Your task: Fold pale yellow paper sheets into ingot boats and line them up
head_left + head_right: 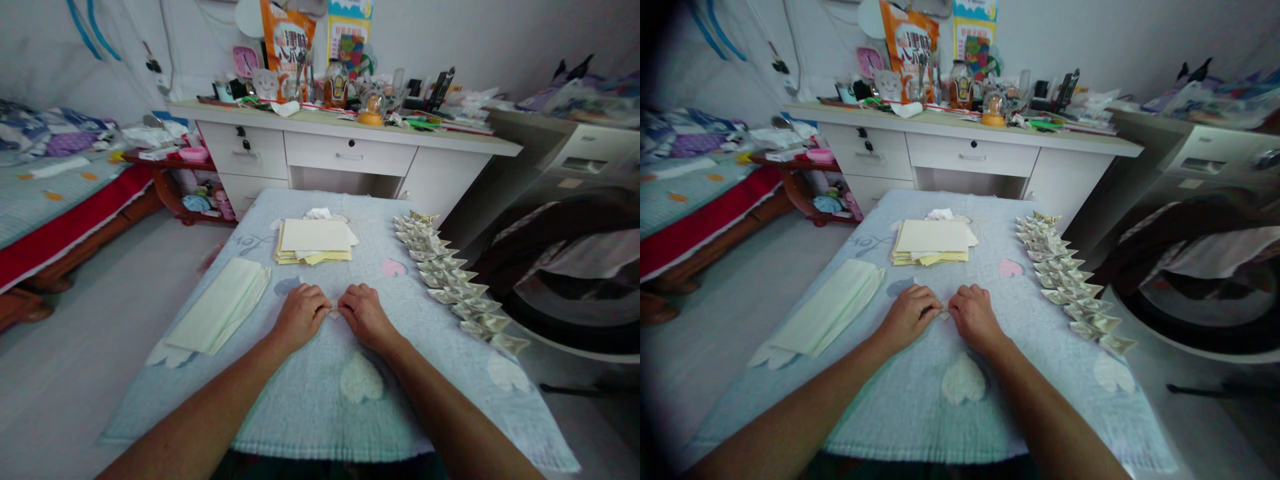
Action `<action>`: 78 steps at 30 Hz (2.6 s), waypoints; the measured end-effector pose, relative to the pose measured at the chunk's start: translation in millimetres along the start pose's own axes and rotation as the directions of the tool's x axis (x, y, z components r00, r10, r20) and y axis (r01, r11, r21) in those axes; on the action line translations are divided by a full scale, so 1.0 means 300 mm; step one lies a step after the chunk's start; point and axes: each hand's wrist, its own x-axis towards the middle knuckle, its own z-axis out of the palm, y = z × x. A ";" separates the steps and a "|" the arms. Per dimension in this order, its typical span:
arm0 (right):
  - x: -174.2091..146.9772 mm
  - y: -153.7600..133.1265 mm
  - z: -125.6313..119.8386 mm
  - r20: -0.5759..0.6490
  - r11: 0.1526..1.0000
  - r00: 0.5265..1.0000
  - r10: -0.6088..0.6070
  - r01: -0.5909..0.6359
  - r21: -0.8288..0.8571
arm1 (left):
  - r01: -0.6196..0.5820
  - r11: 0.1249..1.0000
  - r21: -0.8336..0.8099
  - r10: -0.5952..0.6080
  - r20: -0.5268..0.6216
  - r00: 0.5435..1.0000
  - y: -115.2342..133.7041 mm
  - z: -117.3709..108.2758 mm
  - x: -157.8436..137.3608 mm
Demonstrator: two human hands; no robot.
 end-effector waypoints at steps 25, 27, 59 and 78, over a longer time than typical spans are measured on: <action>0.002 0.010 0.008 -0.005 1.000 1.000 0.014 -0.014 0.014 | 0.092 0.996 -0.011 -0.093 -0.081 0.992 0.004 0.004 -0.019; 0.003 0.008 0.005 -0.001 1.000 1.000 0.018 -0.018 0.012 | 0.093 0.996 -0.014 -0.093 -0.063 0.994 0.005 0.002 -0.014; -0.015 0.027 0.004 -0.050 0.991 0.998 0.049 -0.042 0.129 | 0.090 0.996 0.010 -0.091 0.028 0.995 0.004 -0.008 0.009; 0.015 -0.008 -0.005 0.030 0.997 0.996 0.078 -0.077 -0.031 | 0.113 0.992 0.048 -0.114 0.010 0.993 0.011 -0.001 0.008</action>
